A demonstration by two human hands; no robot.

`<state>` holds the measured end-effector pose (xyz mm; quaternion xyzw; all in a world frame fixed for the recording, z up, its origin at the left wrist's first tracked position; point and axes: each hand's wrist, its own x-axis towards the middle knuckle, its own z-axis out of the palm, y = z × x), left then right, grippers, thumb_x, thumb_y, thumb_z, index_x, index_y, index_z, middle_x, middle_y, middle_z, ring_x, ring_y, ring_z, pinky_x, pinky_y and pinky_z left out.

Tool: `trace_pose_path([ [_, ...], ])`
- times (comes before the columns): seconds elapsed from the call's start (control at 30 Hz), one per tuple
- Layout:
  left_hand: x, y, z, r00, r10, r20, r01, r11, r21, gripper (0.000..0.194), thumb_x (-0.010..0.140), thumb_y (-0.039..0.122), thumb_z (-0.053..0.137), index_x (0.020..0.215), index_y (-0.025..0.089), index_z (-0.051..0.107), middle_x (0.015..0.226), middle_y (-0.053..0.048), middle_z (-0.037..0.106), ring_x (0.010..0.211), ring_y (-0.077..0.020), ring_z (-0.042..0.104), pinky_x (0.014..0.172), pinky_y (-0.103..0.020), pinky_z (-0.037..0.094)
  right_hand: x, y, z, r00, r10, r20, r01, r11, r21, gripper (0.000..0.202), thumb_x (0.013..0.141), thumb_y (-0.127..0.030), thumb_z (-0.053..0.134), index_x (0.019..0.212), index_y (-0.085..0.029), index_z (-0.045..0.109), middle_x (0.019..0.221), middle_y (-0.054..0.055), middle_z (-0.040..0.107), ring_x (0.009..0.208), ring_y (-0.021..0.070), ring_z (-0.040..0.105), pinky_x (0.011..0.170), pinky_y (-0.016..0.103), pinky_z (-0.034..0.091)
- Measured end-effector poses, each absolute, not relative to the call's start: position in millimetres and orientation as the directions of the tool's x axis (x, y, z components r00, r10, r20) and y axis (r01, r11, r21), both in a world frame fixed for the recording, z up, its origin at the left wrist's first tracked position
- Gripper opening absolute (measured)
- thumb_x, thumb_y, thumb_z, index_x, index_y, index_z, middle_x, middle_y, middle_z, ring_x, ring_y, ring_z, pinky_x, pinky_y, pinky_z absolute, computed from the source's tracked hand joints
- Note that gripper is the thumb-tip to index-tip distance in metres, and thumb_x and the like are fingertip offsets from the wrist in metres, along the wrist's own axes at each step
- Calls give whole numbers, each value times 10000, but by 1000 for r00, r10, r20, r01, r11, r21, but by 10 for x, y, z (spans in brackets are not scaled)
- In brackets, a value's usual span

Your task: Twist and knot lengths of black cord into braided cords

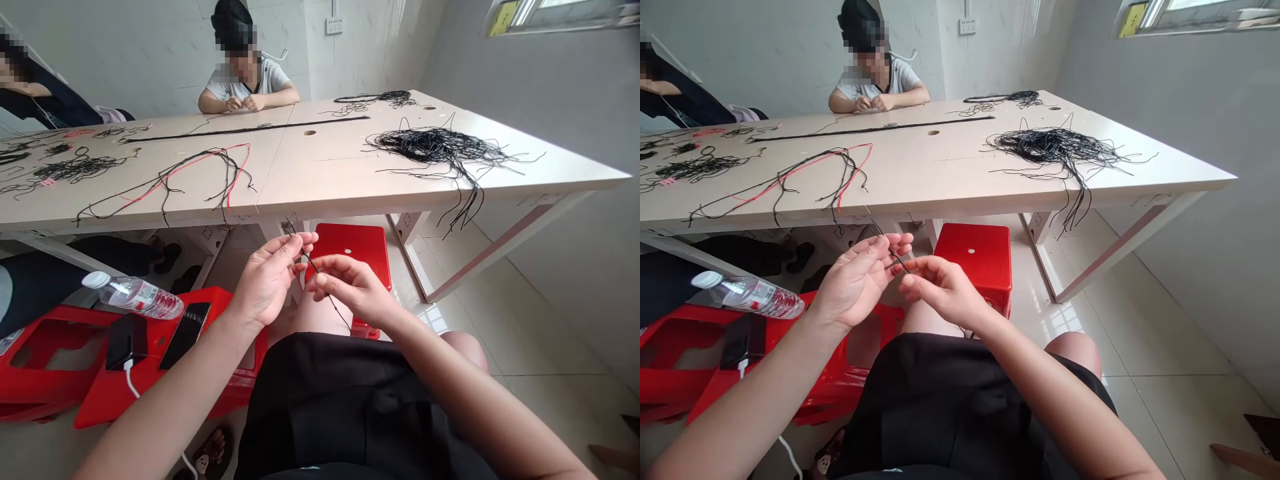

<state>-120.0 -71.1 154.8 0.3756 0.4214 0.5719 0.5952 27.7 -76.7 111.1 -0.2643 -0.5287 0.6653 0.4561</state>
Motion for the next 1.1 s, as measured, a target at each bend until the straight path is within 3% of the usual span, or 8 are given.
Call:
trace_pose_path([
  [0.17,-1101,-755,1534,51,998,-41,-395,57,917,82,781,195,680,726,173,736,928,-63,748,554,-100,613,451,-216,476,101,-682,1266,-335,898,284,-350,161,-923,291,839,-463,590,763,-182,582,695,-2,599,556,86,532,552,243,455],
  [0.3,-1047,-823,1426,-82,991,102,-409,-127,904,106,763,222,713,660,195,715,852,-51,751,855,-197,694,689,-276,553,82,-736,1277,-260,883,391,-84,383,-920,247,900,-406,503,787,-198,572,649,-9,538,554,92,467,533,240,396],
  [0.4,-1013,-850,1303,-126,976,179,-393,-214,894,73,728,256,748,679,206,727,816,-39,750,917,-209,693,834,-310,536,94,-798,1204,-240,866,439,4,453,-892,251,914,-348,481,723,-197,542,634,-8,512,592,99,457,577,245,388],
  [0.63,-1343,-585,1389,-290,947,140,-453,-265,851,145,842,266,629,711,213,660,791,3,736,780,-145,697,718,-253,521,308,-810,908,-447,889,102,-116,55,-992,285,853,-444,573,836,-166,634,624,-17,539,564,81,470,521,221,378],
  [0.77,-1691,-441,1498,-353,934,56,-444,-220,869,139,878,326,573,784,250,640,885,26,737,844,-148,692,710,-246,516,594,-778,811,-451,892,-31,-81,-76,-994,304,807,-458,636,826,-156,654,644,-9,559,586,81,493,540,220,409],
  [0.9,-2030,-318,1555,-456,889,33,-440,-258,860,210,915,315,498,756,271,628,799,82,728,812,-127,670,688,-270,512,872,-675,798,-456,883,-112,-34,-143,-989,295,771,-438,682,833,-150,652,634,-16,555,547,71,472,510,216,395],
  [1.03,-2488,-159,1552,-539,842,-3,-378,-239,894,168,886,287,529,743,290,617,856,131,739,1046,-135,616,960,-337,465,1075,-515,968,-395,913,-104,-4,-115,-993,276,764,-424,687,757,-155,629,614,-23,552,501,53,451,463,199,366],
  [1.1,-2621,-90,1521,-527,849,-32,-228,-105,968,100,841,238,596,746,265,610,889,87,742,1107,-174,593,1093,-428,359,1111,-430,1142,-362,930,-61,8,-63,-998,272,747,-411,705,728,-156,613,596,-27,550,485,47,447,444,191,352],
])
